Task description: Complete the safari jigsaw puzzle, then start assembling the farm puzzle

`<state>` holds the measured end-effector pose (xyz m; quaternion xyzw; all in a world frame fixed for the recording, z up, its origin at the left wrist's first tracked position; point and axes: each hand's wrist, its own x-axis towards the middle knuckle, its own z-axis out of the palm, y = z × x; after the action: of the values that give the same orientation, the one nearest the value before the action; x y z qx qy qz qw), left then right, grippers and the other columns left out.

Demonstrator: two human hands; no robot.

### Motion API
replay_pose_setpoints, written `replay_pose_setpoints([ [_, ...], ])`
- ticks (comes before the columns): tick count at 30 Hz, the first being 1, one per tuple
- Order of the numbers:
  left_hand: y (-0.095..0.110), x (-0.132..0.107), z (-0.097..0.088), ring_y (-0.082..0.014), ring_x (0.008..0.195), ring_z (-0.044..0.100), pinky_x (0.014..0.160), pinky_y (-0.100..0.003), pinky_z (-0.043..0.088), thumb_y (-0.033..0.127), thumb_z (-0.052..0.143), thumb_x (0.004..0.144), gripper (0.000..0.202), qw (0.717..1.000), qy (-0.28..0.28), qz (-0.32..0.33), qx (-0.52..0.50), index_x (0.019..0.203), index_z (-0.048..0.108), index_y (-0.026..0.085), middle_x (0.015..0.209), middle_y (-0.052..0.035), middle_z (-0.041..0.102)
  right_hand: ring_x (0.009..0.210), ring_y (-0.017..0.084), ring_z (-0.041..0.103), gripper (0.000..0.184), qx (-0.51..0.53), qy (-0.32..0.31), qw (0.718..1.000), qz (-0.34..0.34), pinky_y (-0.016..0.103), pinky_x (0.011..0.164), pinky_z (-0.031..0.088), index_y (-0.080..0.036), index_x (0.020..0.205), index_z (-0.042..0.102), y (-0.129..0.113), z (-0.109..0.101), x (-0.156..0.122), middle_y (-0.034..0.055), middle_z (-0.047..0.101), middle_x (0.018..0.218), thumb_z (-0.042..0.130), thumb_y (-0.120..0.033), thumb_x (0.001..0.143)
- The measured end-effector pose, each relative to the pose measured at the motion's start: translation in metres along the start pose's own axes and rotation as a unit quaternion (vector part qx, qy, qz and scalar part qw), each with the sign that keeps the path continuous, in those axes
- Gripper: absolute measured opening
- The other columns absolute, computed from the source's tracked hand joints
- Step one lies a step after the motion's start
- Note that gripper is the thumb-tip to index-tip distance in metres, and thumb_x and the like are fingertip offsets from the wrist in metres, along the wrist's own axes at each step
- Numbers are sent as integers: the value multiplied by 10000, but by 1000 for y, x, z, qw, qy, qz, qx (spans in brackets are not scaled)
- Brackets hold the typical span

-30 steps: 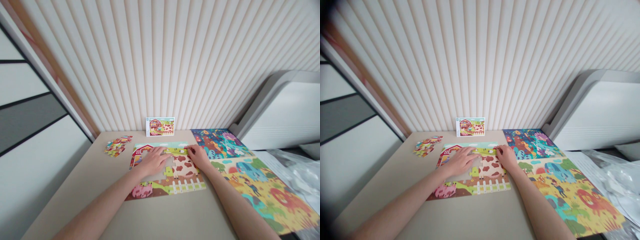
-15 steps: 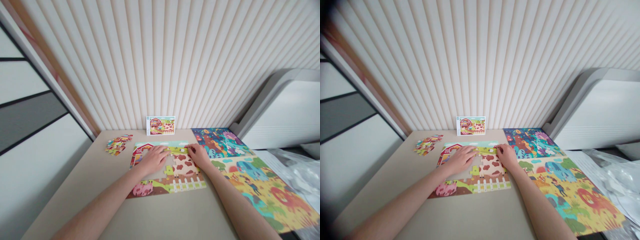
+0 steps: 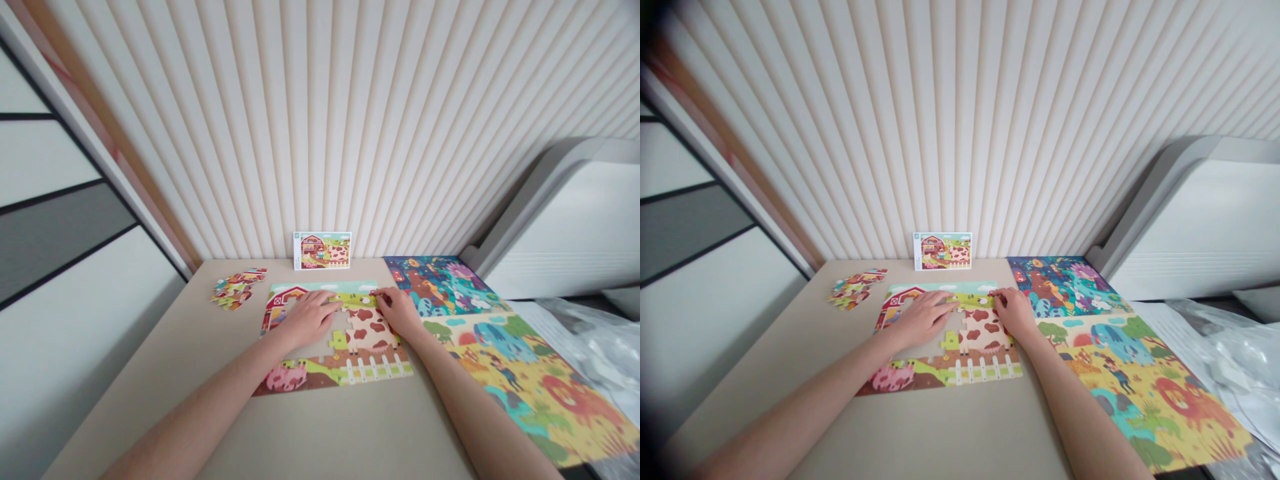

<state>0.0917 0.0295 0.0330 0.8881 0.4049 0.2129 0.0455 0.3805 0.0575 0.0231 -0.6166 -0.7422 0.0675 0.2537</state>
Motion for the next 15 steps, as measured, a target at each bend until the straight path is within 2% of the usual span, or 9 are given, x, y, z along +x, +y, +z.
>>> replay_pose_setpoints([
  [6,3,-2,0,-262,1222,512,1056,-476,427,257,455,1006,337,1000,14,-6,8,1276,643,329,1310,-74,533,864,192,669,248,2,-1,1000,0,280,796,467,-222,1004,751,0,-1,-1,52,740,963,524,-241,907],
  [11,6,-5,-1,-264,1157,538,1025,-466,447,286,521,976,252,999,40,-33,10,1178,669,257,1201,-89,575,868,190,670,243,11,2,1000,-12,279,807,465,-229,1005,748,2,1,0,45,740,966,527,-236,906],
  [15,6,-4,-1,-262,1171,535,1024,-458,444,283,518,979,271,999,39,-29,9,1211,658,268,1216,-83,587,865,191,668,238,8,-1,1000,-10,279,802,463,-226,1004,748,2,0,0,45,738,960,532,-225,904],
])
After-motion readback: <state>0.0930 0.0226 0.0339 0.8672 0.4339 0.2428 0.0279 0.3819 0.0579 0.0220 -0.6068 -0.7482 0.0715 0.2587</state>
